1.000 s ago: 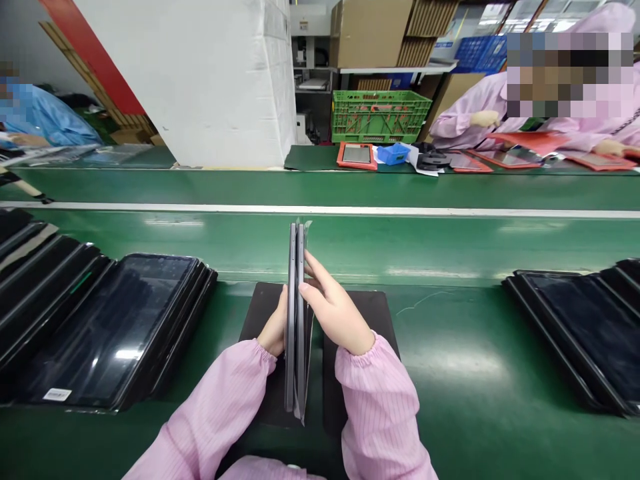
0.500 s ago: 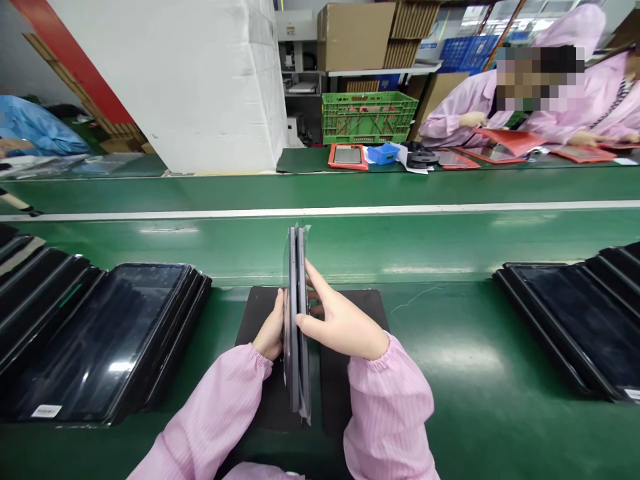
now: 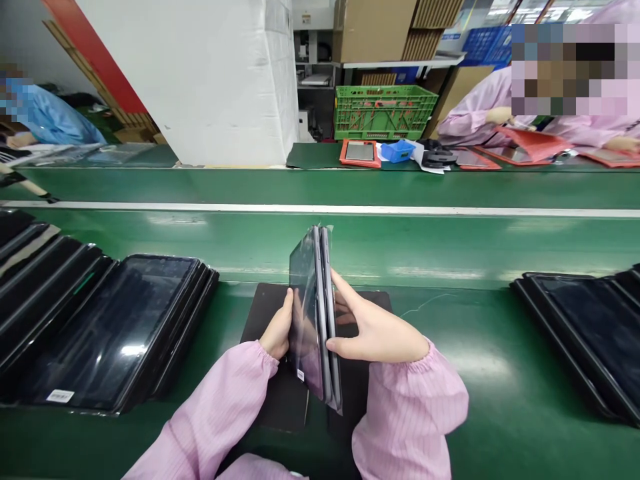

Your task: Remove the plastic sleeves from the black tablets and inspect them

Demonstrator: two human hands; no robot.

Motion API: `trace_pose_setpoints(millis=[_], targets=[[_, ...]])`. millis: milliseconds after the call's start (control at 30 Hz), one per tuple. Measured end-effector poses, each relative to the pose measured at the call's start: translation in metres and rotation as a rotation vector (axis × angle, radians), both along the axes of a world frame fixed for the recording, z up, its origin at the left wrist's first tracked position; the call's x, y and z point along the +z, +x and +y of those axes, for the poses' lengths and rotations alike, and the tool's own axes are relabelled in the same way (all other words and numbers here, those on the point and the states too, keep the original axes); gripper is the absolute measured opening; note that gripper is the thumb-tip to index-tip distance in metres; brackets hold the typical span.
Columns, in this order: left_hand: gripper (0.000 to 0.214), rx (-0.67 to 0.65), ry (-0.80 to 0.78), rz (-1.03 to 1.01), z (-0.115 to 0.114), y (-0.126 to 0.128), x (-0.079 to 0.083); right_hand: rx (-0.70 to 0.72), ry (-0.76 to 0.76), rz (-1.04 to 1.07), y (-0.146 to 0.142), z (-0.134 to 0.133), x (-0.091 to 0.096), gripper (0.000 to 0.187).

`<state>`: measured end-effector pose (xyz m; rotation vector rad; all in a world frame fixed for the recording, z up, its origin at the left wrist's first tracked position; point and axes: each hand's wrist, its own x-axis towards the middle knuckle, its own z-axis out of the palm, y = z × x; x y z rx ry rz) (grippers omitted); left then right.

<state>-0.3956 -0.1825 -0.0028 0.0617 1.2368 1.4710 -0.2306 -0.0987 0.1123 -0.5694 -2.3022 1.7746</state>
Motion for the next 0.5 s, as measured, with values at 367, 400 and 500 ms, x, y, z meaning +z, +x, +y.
trace_pose_setpoints(millis=[367,400,500], targets=[[0.057,0.044,-0.035,0.044,0.000,0.003,0.001,0.022,-0.035,0.023,0.011,0.011,-0.006,0.105],[0.059,0.045,-0.027,0.046,-0.001,0.003,0.000,0.025,-0.036,0.022,0.013,0.012,-0.007,0.105],[0.063,0.034,-0.003,0.028,-0.001,0.003,-0.002,0.025,-0.041,0.023,0.016,0.015,-0.008,0.105]])
